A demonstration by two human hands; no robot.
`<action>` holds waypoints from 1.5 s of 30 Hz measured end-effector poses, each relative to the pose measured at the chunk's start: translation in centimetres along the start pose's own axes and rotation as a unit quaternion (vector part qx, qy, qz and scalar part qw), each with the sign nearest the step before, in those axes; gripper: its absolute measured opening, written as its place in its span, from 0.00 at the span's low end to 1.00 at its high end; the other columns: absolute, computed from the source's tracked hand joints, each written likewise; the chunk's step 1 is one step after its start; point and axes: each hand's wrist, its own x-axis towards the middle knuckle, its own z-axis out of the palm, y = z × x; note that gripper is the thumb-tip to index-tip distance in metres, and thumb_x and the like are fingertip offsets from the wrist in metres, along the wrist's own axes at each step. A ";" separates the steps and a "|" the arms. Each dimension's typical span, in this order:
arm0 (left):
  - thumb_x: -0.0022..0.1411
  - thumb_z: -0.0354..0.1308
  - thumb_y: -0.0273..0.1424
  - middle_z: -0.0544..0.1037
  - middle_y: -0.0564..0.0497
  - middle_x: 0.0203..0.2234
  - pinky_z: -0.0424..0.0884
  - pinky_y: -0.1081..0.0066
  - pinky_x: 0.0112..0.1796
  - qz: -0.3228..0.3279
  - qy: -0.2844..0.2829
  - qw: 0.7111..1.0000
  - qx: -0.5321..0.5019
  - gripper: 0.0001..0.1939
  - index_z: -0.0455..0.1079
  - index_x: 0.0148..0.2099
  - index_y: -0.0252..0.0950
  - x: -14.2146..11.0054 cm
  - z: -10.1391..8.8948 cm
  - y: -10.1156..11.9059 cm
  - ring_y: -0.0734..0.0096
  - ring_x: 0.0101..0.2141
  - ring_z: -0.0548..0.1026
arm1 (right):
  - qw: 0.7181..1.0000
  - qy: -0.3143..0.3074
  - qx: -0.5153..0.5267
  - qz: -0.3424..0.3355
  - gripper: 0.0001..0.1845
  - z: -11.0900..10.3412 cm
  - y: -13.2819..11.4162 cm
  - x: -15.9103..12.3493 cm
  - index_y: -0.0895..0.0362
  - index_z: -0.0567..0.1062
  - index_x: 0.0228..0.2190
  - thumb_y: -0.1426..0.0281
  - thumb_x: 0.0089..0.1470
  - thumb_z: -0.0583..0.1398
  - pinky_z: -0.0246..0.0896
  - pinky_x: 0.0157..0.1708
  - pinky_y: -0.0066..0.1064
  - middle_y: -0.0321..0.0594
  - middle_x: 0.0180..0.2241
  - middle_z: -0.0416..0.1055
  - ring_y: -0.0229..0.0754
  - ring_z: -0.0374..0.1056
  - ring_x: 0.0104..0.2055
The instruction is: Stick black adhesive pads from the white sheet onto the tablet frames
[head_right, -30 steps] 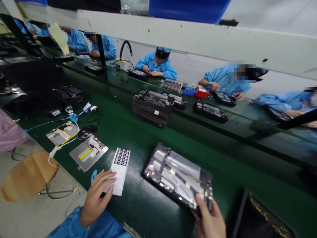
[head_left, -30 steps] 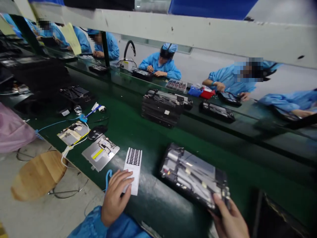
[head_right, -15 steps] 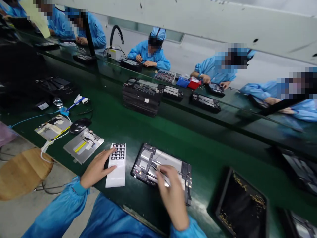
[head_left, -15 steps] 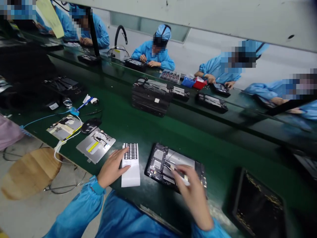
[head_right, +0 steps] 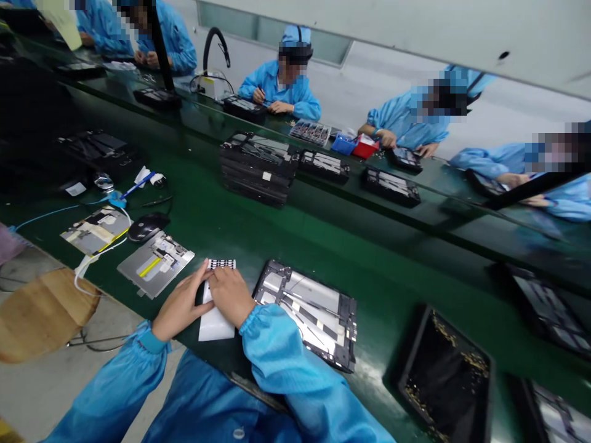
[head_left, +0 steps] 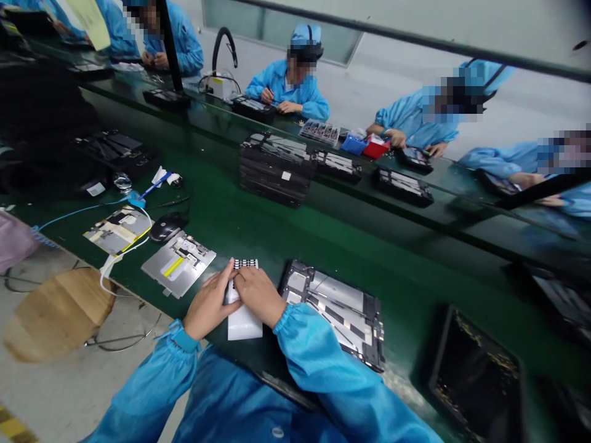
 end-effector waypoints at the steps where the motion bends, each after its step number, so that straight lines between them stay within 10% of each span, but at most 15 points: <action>1: 0.63 0.63 0.33 0.72 0.41 0.61 0.67 0.54 0.59 0.002 0.000 1.000 0.003 0.52 0.30 0.76 0.41 0.0 0.0 0.0 0.53 0.61 0.70 | 1.000 -0.004 0.005 -0.008 0.09 -0.1 0.0 0.2 0.64 0.74 0.43 0.78 0.65 0.55 0.61 0.50 0.44 0.53 0.45 0.71 0.52 0.66 0.50; 7: 0.65 0.61 0.38 0.72 0.42 0.61 0.67 0.55 0.59 0.011 -0.011 1.000 0.010 0.51 0.28 0.75 0.40 0.4 -0.2 -0.3 0.52 0.61 0.70 | 0.994 -0.009 0.099 -0.055 0.04 -3.8 1.9 -0.7 0.56 0.69 0.38 0.74 0.67 0.55 0.63 0.48 0.34 0.39 0.39 0.70 0.41 0.66 0.44; 12: 0.70 0.54 0.42 0.69 0.44 0.64 0.66 0.54 0.60 0.044 -0.011 0.999 0.027 0.43 0.34 0.76 0.40 0.6 -0.8 -0.7 0.54 0.63 0.67 | 0.931 0.213 0.295 0.019 0.07 -7.5 4.2 -9.6 0.53 0.65 0.38 0.70 0.71 0.49 0.64 0.46 0.34 0.39 0.39 0.64 0.41 0.65 0.43; 20: 0.70 0.56 0.39 0.72 0.46 0.61 0.68 0.51 0.60 0.115 0.057 0.991 0.043 0.19 0.68 0.61 0.43 -0.5 0.0 7.2 0.52 0.61 0.69 | 0.936 0.230 0.160 0.215 0.05 -3.2 2.7 -21.8 0.53 0.68 0.41 0.74 0.68 0.53 0.67 0.50 0.38 0.45 0.47 0.68 0.46 0.67 0.51; 28: 0.70 0.56 0.32 0.78 0.46 0.51 0.72 0.58 0.56 0.177 0.019 0.982 -0.058 0.08 0.71 0.50 0.38 1.3 7.5 10.8 0.61 0.55 0.74 | 0.949 0.223 0.046 0.218 0.08 -1.2 1.0 -19.3 0.56 0.71 0.45 0.75 0.68 0.53 0.68 0.51 0.40 0.49 0.49 0.70 0.48 0.68 0.51; 45: 0.68 0.58 0.27 0.75 0.46 0.55 0.70 0.59 0.54 0.190 0.015 0.981 -0.031 0.06 0.73 0.47 0.39 1.8 7.3 10.9 0.60 0.53 0.74 | 0.947 0.200 0.047 0.248 0.12 -0.5 1.4 -19.4 0.56 0.72 0.46 0.76 0.69 0.50 0.72 0.51 0.41 0.50 0.50 0.70 0.48 0.68 0.53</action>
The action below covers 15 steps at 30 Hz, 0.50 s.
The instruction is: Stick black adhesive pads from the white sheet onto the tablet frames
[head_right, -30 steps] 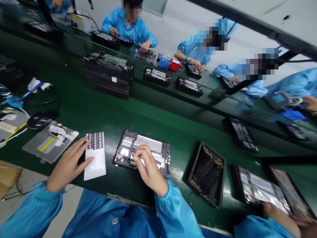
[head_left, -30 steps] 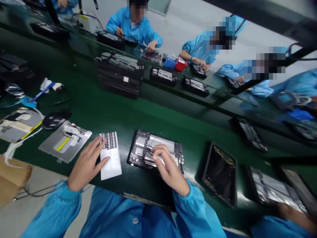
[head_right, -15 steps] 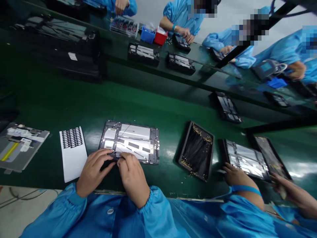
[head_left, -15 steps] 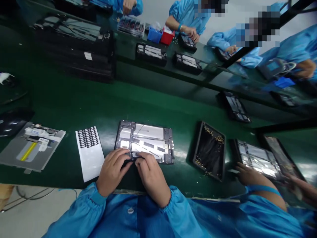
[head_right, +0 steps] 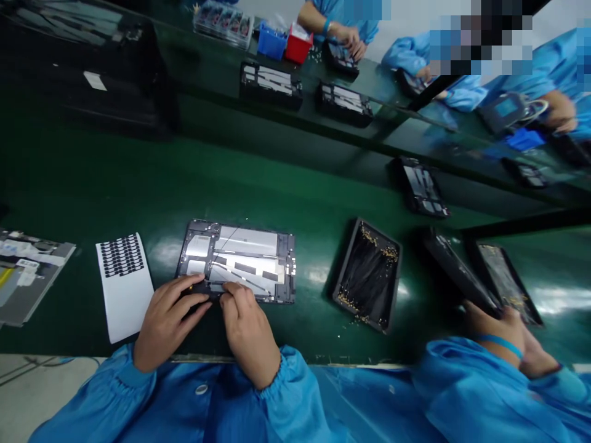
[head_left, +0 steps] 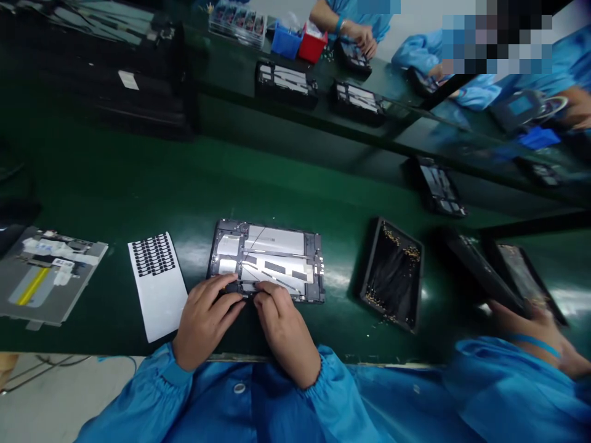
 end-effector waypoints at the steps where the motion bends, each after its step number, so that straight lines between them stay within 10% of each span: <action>1: 0.68 0.58 0.27 0.75 0.46 0.54 0.70 0.59 0.54 0.003 -0.002 1.000 0.001 0.06 0.73 0.47 0.39 0.0 0.0 0.0 0.60 0.53 0.74 | 1.000 0.000 -0.002 0.003 0.12 0.0 0.0 0.1 0.57 0.72 0.46 0.76 0.69 0.50 0.72 0.50 0.41 0.50 0.50 0.70 0.48 0.68 0.53; 15: 0.67 0.59 0.24 0.75 0.44 0.55 0.70 0.56 0.55 0.026 -0.001 1.000 0.003 0.09 0.73 0.48 0.38 0.0 0.2 0.1 0.59 0.55 0.72 | 1.000 -0.015 -0.017 0.004 0.13 -0.3 -0.3 0.5 0.57 0.73 0.46 0.75 0.69 0.50 0.73 0.48 0.39 0.50 0.49 0.72 0.48 0.69 0.50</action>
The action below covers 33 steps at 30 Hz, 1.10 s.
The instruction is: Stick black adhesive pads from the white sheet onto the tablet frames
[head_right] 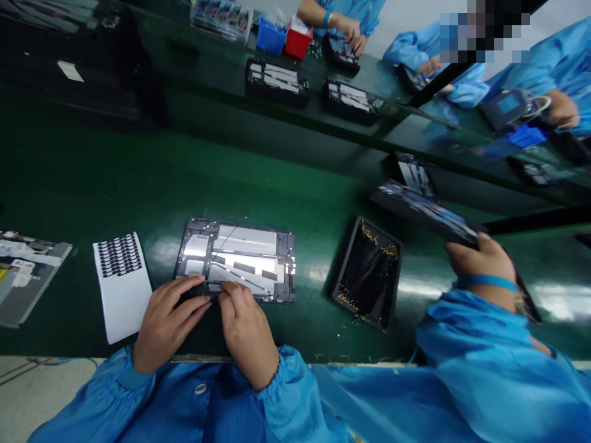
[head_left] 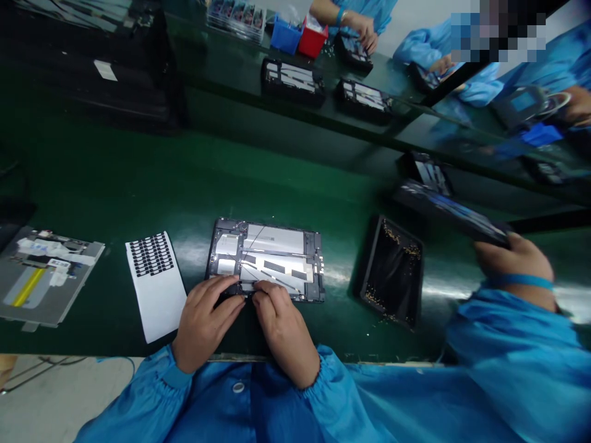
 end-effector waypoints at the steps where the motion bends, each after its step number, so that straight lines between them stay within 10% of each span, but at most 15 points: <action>1: 0.67 0.59 0.24 0.75 0.45 0.54 0.70 0.56 0.55 0.009 0.004 1.000 0.001 0.09 0.73 0.49 0.38 0.0 0.1 0.1 0.58 0.55 0.72 | 1.000 0.000 0.002 0.000 0.13 0.0 0.0 0.0 0.57 0.73 0.47 0.75 0.69 0.50 0.73 0.48 0.39 0.50 0.49 0.72 0.48 0.69 0.50; 11: 0.69 0.57 0.26 0.79 0.49 0.45 0.71 0.60 0.49 -0.010 -0.015 1.000 -0.014 0.06 0.75 0.45 0.39 0.9 0.1 0.7 0.62 0.49 0.75 | 0.984 0.136 0.111 0.009 0.12 0.4 1.8 -1.7 0.56 0.74 0.47 0.79 0.64 0.58 0.71 0.55 0.42 0.50 0.51 0.72 0.47 0.69 0.56; 33: 0.67 0.61 0.27 0.78 0.50 0.41 0.66 0.62 0.46 -0.038 -0.019 0.999 -0.028 0.02 0.74 0.40 0.39 1.5 0.6 0.6 0.63 0.45 0.74 | 0.991 0.119 0.063 0.005 0.08 1.0 1.4 -0.7 0.57 0.72 0.44 0.79 0.65 0.57 0.71 0.48 0.41 0.49 0.45 0.72 0.47 0.69 0.50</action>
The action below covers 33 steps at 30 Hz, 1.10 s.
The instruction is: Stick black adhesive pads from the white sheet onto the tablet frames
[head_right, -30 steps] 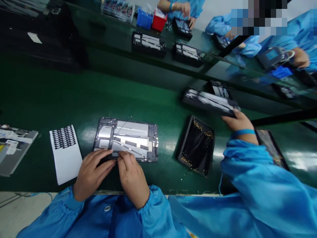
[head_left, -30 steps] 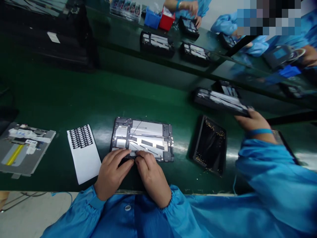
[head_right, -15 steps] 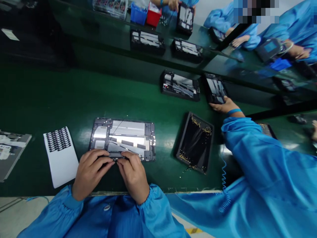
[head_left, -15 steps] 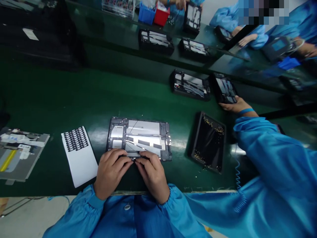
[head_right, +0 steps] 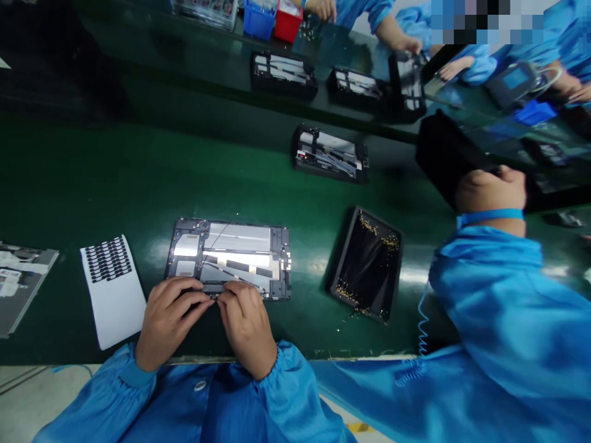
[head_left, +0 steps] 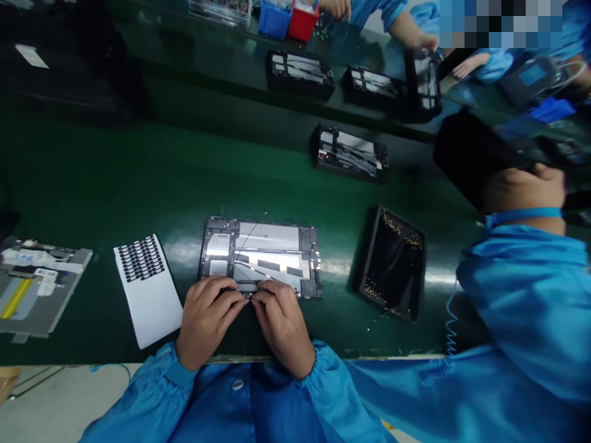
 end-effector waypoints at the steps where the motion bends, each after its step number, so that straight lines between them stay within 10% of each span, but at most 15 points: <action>1: 0.67 0.60 0.27 0.78 0.50 0.41 0.66 0.62 0.46 -0.001 0.000 1.000 0.001 0.02 0.74 0.40 0.39 0.0 0.0 0.0 0.63 0.46 0.74 | 1.000 0.000 0.000 0.002 0.09 0.0 -0.1 0.0 0.57 0.72 0.44 0.79 0.65 0.57 0.71 0.48 0.41 0.49 0.45 0.72 0.47 0.69 0.50; 33: 0.68 0.60 0.28 0.79 0.51 0.42 0.67 0.63 0.47 -0.016 0.010 1.000 -0.020 0.03 0.68 0.42 0.40 -0.3 0.1 -0.1 0.65 0.46 0.75 | 0.999 0.042 0.011 -0.025 0.20 0.8 -0.4 -1.6 0.56 0.72 0.54 0.82 0.63 0.57 0.73 0.55 0.46 0.52 0.52 0.74 0.49 0.70 0.58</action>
